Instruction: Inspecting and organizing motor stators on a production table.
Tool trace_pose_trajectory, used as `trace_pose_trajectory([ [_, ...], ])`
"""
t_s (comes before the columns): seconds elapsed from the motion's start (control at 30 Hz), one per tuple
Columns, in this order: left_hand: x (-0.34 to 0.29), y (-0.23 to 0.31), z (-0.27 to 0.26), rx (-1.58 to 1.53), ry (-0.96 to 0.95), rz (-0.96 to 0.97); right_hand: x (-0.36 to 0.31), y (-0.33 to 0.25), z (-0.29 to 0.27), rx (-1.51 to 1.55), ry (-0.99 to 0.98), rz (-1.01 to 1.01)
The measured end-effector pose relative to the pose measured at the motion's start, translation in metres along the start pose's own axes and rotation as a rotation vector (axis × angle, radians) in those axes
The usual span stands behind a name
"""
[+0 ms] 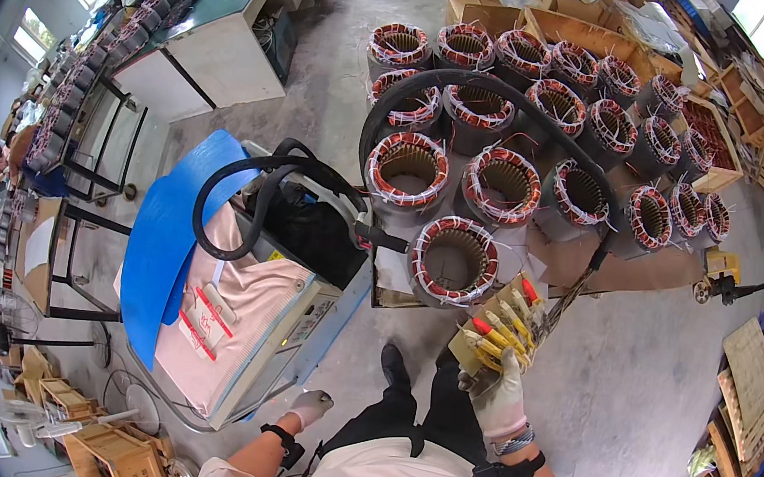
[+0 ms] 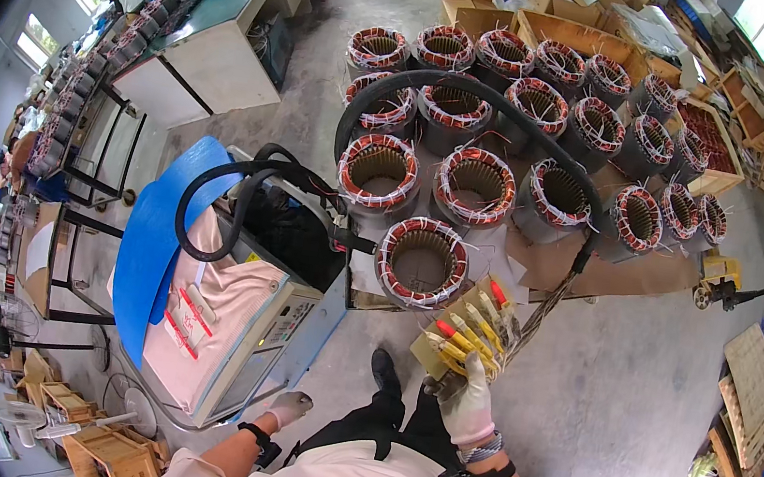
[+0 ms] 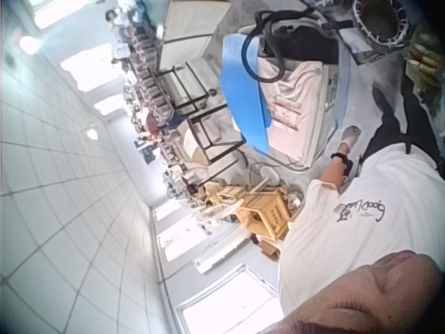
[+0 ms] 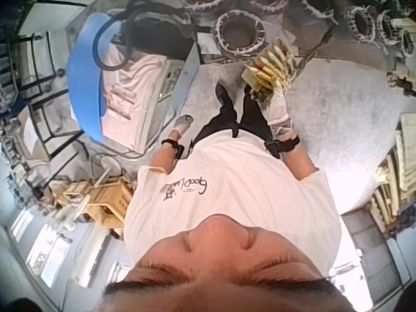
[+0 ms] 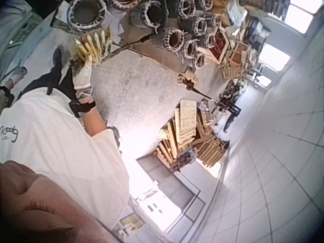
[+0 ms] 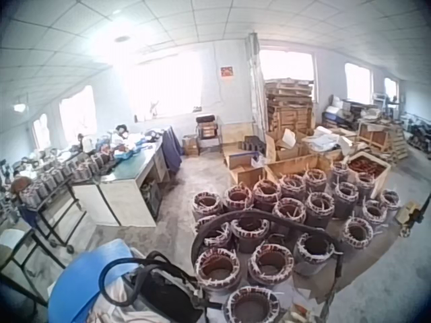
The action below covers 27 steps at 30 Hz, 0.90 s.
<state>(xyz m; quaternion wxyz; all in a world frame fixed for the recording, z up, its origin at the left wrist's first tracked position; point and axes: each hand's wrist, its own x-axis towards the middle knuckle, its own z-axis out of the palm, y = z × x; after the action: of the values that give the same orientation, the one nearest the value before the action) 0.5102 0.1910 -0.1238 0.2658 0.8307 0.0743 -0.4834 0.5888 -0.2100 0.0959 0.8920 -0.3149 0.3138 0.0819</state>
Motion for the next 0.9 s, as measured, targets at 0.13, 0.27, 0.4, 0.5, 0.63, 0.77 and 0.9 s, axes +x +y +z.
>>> trace_pose_trajectory([
  [0.13, 0.001, -0.002, 0.001, -0.018, 0.002, -0.002, 0.000, 0.000, 0.000, 0.006, -0.005, 0.015],
  [0.27, -0.001, -0.001, 0.001, -0.021, 0.007, 0.006, 0.000, 0.001, -0.002, 0.003, 0.001, 0.014],
  [0.4, -0.001, -0.001, 0.002, 0.002, 0.007, 0.008, -0.003, 0.001, 0.000, -0.010, -0.002, 0.002],
  [0.5, 0.001, -0.005, 0.004, -0.014, 0.005, 0.012, -0.003, 0.002, 0.004, -0.024, 0.028, -0.017],
  [0.63, 0.005, -0.020, 0.012, -0.005, -0.001, -0.006, -0.001, 0.003, 0.004, -0.030, 0.041, 0.003],
  [0.77, 0.009, -0.017, 0.011, -0.024, 0.011, -0.014, -0.003, -0.002, 0.017, -0.046, 0.049, -0.052],
  [0.9, 0.005, -0.012, 0.005, -0.014, -0.026, -0.025, -0.003, -0.002, 0.017, -0.044, 0.025, -0.040],
])
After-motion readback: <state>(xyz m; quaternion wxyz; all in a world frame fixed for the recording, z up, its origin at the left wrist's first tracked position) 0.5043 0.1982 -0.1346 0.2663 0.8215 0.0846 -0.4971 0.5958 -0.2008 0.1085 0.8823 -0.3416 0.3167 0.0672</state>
